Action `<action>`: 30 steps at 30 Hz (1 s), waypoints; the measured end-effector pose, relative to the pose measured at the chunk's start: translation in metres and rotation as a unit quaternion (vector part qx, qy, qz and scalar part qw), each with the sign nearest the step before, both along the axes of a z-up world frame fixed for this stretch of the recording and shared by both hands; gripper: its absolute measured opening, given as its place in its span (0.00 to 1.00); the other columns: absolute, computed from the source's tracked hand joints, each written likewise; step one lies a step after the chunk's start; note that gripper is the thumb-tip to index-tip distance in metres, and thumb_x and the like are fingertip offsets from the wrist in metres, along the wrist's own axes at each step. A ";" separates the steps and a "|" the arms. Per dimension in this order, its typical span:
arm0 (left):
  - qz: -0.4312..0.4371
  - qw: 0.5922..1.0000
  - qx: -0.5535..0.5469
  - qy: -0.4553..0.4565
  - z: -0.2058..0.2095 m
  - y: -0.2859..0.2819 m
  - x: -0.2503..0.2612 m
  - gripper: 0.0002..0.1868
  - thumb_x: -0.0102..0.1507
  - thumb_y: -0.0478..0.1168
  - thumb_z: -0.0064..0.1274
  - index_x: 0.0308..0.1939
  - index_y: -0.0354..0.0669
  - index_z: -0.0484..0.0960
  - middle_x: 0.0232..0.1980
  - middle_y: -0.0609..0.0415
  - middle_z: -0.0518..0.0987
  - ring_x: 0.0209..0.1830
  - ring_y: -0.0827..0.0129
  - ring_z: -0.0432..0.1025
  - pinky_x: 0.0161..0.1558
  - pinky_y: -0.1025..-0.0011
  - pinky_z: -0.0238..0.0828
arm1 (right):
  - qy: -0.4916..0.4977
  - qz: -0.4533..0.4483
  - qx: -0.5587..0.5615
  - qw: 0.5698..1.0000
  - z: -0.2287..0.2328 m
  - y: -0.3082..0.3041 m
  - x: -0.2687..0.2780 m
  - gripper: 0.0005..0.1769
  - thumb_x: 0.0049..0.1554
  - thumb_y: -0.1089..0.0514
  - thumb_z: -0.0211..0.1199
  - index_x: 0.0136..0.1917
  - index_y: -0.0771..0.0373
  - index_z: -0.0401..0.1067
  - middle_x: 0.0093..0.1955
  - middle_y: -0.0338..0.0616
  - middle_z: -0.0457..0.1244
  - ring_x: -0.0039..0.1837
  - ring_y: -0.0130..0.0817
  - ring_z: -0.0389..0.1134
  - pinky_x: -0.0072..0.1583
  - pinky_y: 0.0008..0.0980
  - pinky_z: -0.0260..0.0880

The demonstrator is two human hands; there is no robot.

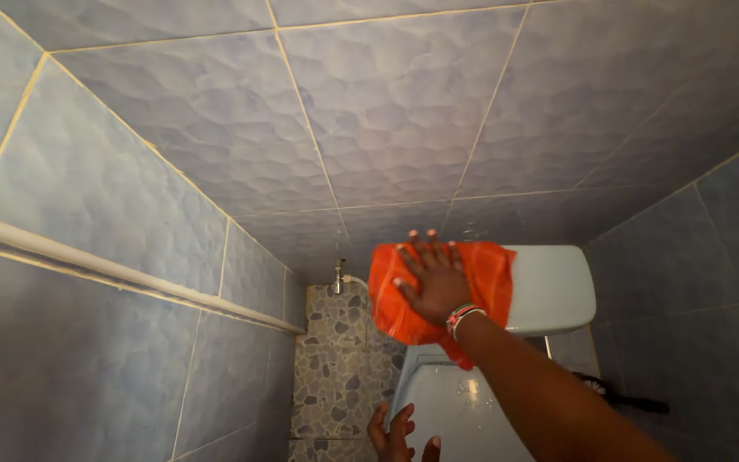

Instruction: The person cleans the exterior and interior of a toilet using a cloth and then mops the surrounding floor.

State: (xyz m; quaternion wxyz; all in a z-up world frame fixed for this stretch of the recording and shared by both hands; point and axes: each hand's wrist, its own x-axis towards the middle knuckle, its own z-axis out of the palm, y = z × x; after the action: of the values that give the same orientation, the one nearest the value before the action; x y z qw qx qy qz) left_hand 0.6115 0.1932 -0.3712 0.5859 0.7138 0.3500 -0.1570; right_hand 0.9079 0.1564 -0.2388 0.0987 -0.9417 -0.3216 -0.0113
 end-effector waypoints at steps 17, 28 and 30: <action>-0.030 0.995 0.084 -0.035 -0.053 -0.010 -0.006 0.35 0.55 0.59 0.64 0.64 0.55 0.77 0.68 0.52 0.57 0.55 0.63 0.77 0.50 0.57 0.78 | -0.082 -0.213 -0.047 0.972 -0.027 -0.196 0.053 0.32 0.63 0.40 0.42 0.79 0.44 0.57 0.83 0.45 0.48 0.84 0.52 0.44 0.76 0.62 0.45; -0.028 0.971 0.145 -0.188 -0.103 -0.016 -0.033 0.29 0.57 0.54 0.64 0.59 0.47 0.79 0.62 0.42 0.68 0.48 0.62 0.80 0.47 0.60 0.79 | 0.100 -0.499 0.053 0.859 -0.013 -0.199 0.020 0.39 0.65 0.35 0.41 0.85 0.44 0.46 0.63 0.66 0.60 0.56 0.69 0.68 0.57 0.61 0.69; -0.018 0.945 0.138 -0.297 -0.100 -0.015 -0.036 0.34 0.60 0.51 0.60 0.63 0.36 0.67 0.56 0.43 0.74 0.48 0.59 0.76 0.44 0.60 0.80 | 0.135 -0.526 0.076 0.836 -0.004 -0.194 0.004 0.38 0.67 0.36 0.38 0.85 0.49 0.46 0.62 0.66 0.62 0.56 0.66 0.70 0.55 0.61 0.72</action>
State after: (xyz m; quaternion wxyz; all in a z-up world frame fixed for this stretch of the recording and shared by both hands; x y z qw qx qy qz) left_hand 0.5750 0.1786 -0.4717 0.5559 0.8083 0.1651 0.1017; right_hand 0.9122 -0.0380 -0.2425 0.1916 -0.9507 0.2401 0.0418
